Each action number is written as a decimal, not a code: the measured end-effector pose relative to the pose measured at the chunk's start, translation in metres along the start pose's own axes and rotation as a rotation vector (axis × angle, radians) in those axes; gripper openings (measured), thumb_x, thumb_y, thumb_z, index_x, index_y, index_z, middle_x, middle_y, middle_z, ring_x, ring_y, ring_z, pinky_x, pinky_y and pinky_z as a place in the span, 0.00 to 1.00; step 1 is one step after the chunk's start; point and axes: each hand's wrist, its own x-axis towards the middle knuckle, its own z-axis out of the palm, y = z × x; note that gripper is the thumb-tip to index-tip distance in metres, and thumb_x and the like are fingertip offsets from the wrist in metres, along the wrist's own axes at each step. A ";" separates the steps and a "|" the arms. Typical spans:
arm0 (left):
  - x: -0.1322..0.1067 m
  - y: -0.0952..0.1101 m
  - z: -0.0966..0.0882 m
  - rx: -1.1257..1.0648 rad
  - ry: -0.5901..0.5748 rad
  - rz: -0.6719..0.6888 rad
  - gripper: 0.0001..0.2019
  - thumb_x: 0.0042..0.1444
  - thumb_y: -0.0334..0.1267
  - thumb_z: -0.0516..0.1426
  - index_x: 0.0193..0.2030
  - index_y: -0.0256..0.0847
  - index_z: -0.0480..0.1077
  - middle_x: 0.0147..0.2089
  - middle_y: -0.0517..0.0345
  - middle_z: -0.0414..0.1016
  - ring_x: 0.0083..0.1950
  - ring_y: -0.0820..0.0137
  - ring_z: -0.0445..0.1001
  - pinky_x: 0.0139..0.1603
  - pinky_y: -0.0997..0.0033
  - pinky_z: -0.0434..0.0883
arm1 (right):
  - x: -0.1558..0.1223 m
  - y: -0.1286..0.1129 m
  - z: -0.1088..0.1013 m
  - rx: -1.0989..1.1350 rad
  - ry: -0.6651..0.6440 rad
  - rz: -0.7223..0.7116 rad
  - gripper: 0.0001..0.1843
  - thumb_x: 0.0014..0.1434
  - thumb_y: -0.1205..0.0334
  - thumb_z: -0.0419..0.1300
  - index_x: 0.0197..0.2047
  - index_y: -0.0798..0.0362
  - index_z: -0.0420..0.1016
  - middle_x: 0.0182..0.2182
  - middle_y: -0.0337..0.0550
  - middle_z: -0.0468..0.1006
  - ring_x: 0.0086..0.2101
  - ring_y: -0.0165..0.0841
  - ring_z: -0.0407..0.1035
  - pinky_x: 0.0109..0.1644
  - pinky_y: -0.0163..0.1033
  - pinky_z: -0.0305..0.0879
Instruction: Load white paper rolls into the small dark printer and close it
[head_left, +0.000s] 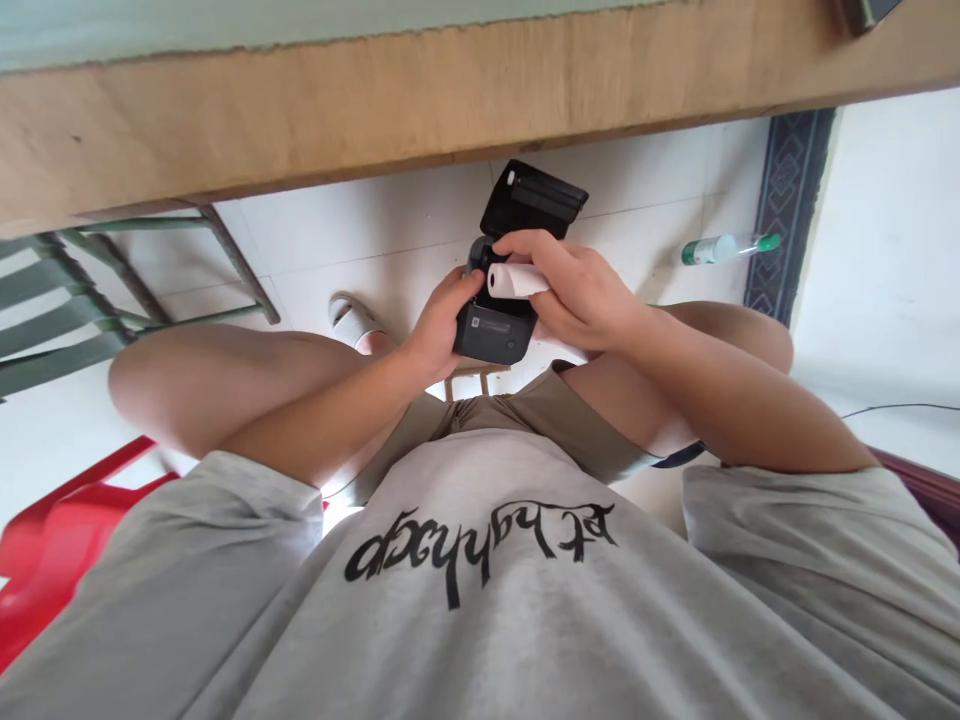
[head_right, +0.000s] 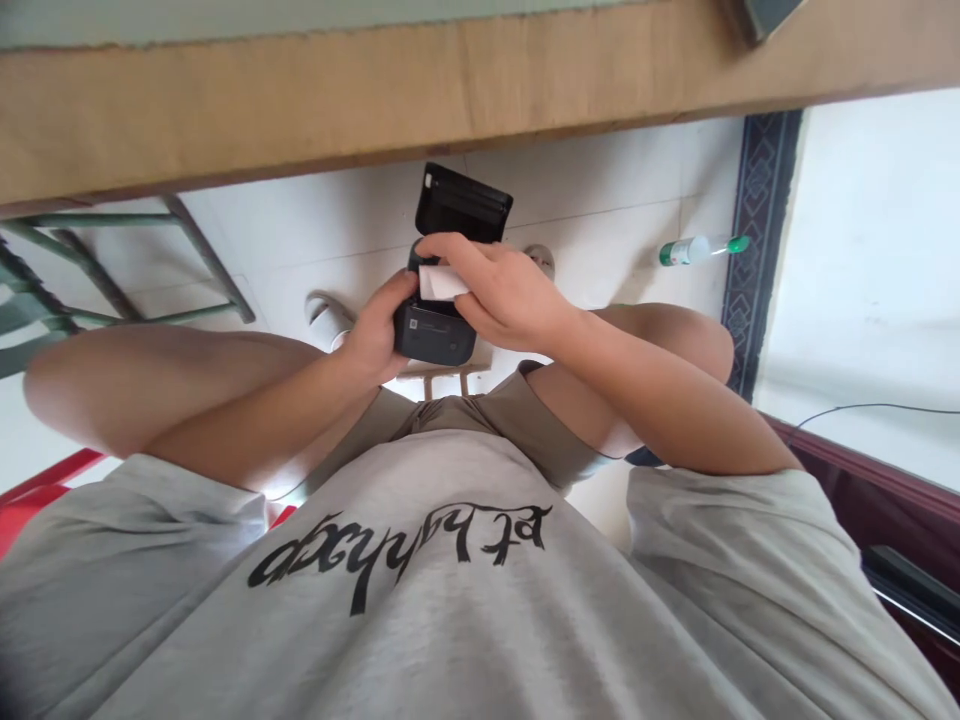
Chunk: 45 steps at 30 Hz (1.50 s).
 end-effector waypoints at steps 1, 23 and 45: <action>0.000 0.001 0.001 -0.009 -0.004 0.007 0.20 0.60 0.57 0.68 0.42 0.43 0.73 0.36 0.59 0.79 0.38 0.68 0.81 0.41 0.67 0.75 | -0.001 -0.002 -0.002 0.047 0.004 0.035 0.30 0.66 0.66 0.46 0.69 0.53 0.65 0.55 0.48 0.81 0.50 0.31 0.78 0.57 0.42 0.78; -0.001 0.001 0.006 -0.064 -0.030 0.031 0.18 0.62 0.57 0.68 0.40 0.44 0.76 0.43 0.55 0.82 0.54 0.60 0.82 0.53 0.63 0.79 | 0.018 -0.029 -0.015 0.018 -0.001 0.270 0.17 0.71 0.57 0.49 0.58 0.43 0.73 0.55 0.44 0.80 0.53 0.34 0.74 0.58 0.42 0.77; -0.006 0.003 0.003 -0.125 -0.002 0.017 0.17 0.61 0.56 0.68 0.37 0.46 0.75 0.33 0.60 0.77 0.37 0.68 0.74 0.38 0.63 0.71 | 0.015 -0.014 0.000 -0.150 0.036 0.186 0.04 0.60 0.69 0.56 0.36 0.54 0.62 0.53 0.45 0.72 0.41 0.26 0.60 0.39 0.35 0.53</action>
